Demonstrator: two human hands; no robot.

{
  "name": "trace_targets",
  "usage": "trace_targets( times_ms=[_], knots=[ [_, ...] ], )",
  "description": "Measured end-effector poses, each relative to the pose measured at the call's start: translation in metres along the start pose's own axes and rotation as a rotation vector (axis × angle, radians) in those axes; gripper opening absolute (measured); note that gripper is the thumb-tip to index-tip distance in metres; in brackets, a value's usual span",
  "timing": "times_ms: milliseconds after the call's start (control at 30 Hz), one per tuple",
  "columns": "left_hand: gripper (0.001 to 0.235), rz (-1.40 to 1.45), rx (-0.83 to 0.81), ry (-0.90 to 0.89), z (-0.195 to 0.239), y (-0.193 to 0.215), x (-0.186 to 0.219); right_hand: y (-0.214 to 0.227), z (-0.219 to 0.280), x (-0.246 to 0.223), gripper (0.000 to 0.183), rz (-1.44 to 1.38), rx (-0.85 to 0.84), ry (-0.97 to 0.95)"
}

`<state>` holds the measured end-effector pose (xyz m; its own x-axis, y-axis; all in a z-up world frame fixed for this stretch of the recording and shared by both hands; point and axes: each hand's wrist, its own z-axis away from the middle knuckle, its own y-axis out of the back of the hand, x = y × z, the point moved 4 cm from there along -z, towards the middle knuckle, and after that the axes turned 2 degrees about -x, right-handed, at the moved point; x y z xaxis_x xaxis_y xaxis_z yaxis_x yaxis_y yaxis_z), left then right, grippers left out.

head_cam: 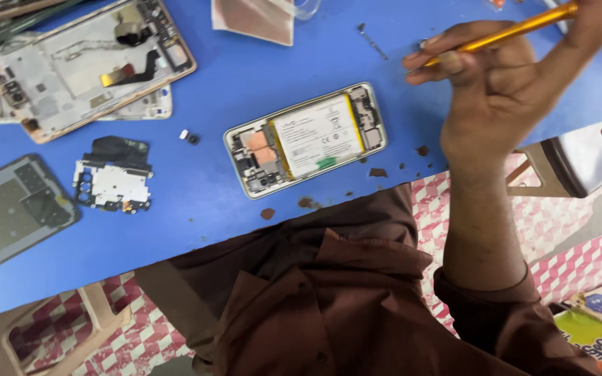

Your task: The person uses a small screwdriver to remove and install screws on the internal components of a disassembled smartphone. They repeatedly handle small screws and parts, placing them on the workbench and reinserting them into the phone chassis.

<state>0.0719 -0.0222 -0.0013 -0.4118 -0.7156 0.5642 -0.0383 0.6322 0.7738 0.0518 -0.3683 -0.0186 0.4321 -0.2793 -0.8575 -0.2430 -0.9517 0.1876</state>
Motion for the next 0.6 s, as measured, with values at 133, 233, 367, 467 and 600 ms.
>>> trace_targets(
  times_ms=[133, 233, 367, 467, 600],
  knots=[
    [0.073, 0.008, 0.017, -0.004, 0.007, -0.020, 0.000, -0.004, -0.002, -0.001, 0.067, 0.070, -0.123, 0.027],
    [0.070, -0.019, 0.033, 0.013, 0.021, -0.017, -0.001, -0.023, -0.002, -0.010, 0.064, 0.197, -0.208, 0.188],
    [0.066, -0.028, 0.066, 0.033, 0.037, -0.020, -0.007, -0.035, -0.003, -0.024, 0.064, 0.366, -0.235, 0.291],
    [0.063, -0.038, 0.081, 0.026, 0.041, -0.013, -0.025, -0.042, -0.006, -0.029, 0.060, 0.350, -0.229, 0.269],
    [0.060, -0.058, 0.085, 0.031, 0.057, 0.005, -0.041, -0.044, -0.008, -0.032, 0.060, 0.321, -0.246, 0.295]
  ],
)
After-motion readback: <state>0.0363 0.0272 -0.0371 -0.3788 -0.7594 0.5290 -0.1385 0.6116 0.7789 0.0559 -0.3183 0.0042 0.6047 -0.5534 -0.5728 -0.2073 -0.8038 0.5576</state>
